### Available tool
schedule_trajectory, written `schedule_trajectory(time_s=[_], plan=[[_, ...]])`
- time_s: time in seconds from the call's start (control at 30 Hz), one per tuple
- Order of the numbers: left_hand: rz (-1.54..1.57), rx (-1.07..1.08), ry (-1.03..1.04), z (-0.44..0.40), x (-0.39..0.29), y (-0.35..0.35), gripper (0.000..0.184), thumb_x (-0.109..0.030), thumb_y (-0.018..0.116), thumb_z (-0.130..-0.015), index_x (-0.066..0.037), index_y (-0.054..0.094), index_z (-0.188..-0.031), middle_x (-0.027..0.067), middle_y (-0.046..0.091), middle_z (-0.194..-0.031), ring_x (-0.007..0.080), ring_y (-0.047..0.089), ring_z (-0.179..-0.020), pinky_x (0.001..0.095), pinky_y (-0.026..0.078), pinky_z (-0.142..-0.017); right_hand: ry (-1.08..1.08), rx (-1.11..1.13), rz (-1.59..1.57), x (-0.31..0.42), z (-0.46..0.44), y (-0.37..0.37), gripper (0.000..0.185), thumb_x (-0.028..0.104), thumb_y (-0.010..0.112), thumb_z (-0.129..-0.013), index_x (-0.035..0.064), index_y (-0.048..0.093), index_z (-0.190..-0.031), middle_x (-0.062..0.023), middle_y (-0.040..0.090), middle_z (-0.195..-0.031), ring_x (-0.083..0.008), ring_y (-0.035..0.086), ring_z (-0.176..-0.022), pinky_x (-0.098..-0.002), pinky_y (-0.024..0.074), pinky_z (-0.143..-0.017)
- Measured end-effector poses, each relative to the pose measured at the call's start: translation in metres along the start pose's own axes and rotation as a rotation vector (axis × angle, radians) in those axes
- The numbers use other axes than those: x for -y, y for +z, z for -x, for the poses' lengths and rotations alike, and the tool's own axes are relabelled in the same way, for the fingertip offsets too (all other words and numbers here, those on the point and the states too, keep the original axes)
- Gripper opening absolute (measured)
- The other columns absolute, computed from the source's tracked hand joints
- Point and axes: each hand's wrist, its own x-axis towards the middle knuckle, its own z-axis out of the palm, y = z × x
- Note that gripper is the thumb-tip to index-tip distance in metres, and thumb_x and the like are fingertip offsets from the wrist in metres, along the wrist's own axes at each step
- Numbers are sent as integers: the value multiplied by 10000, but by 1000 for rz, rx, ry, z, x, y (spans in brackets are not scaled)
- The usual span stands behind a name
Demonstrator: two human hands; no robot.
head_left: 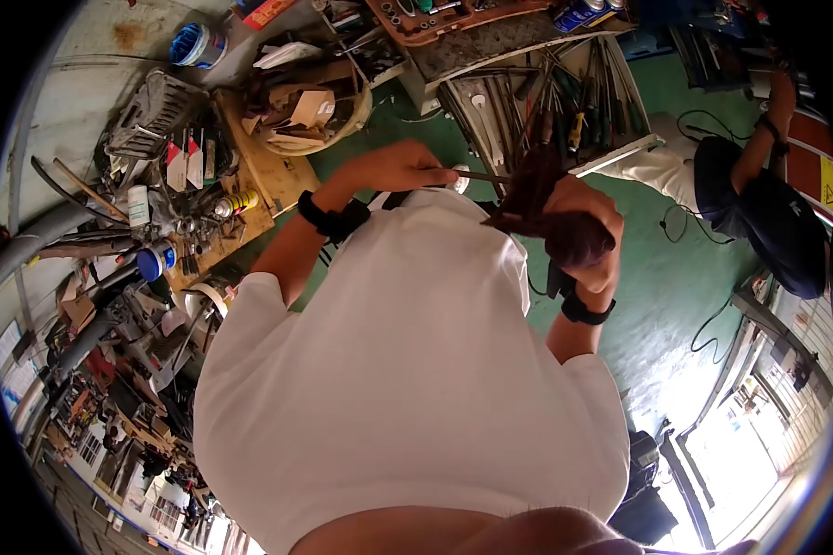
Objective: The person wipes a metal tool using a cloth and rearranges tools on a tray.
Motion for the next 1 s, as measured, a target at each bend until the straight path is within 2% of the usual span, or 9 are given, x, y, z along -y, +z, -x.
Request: schedule_trajectory(time_s=[0.13,0.2,0.57,0.73,0.8,0.87,0.9,0.97,1.0], plan=[[-4,15,8,2,-2,-3,520,-417,554,-981,21,542,-701,47,368,-556,102,339,-544,323,320,-509,47,14,86,10,2,4,128,-12,629,-582,-24,591,-703,-97,587,-662,-248,540,-622,-325,411,-576],[-23,32,-2,0,2,-3,554,-467,554,-963,38,619,-746,66,450,-549,137,401,-538,351,363,-532,37,23,125,14,-1,5,124,-36,625,-583,-18,586,-699,-94,585,-655,-250,538,-619,-331,412,-576],[-106,-75,34,7,6,-2,536,-459,566,-952,33,625,-746,157,474,-570,217,420,-507,384,372,-526,74,65,143,17,1,15,142,-57,649,-579,14,593,-687,-79,591,-649,-251,531,-631,-358,417,-565],[-242,-79,64,-9,18,-7,592,-463,562,-952,37,540,-636,189,436,-546,277,424,-476,407,366,-511,-25,85,109,24,1,12,124,41,697,-613,44,600,-692,-90,579,-651,-279,509,-609,-361,405,-545],[-459,-347,5,-16,40,-2,616,-461,561,-952,32,492,-588,202,423,-525,336,423,-465,421,358,-492,-53,105,-8,20,11,4,196,116,732,-604,28,634,-748,-102,608,-699,-296,547,-623,-363,413,-543],[-472,-434,-53,-15,49,-3,614,-461,566,-949,28,496,-583,205,420,-520,358,427,-469,430,347,-480,-97,54,-172,23,14,0,304,140,746,-603,-4,651,-852,-118,643,-746,-301,609,-671,-361,468,-581],[-476,-520,-128,-13,51,-3,612,-461,570,-946,24,500,-578,208,418,-515,381,431,-472,438,337,-467,-27,-71,-184,13,31,-11,397,180,764,-614,-31,647,-930,-133,671,-836,-287,654,-784,-352,515,-703],[-413,-540,-115,-7,45,-4,606,-463,579,-939,21,510,-581,201,430,-515,373,438,-468,434,336,-461,337,-314,-96,12,48,-30,520,207,775,-649,-44,601,-1070,-132,656,-1035,-227,624,-930,-350,481,-861],[-345,-582,-103,-5,41,-6,600,-465,588,-932,18,519,-584,194,442,-515,365,445,-463,431,336,-454,278,-424,-75,-8,55,-41,555,211,760,-677,-42,575,-1135,-123,650,-1047,-215,610,-957,-352,465,-888]])
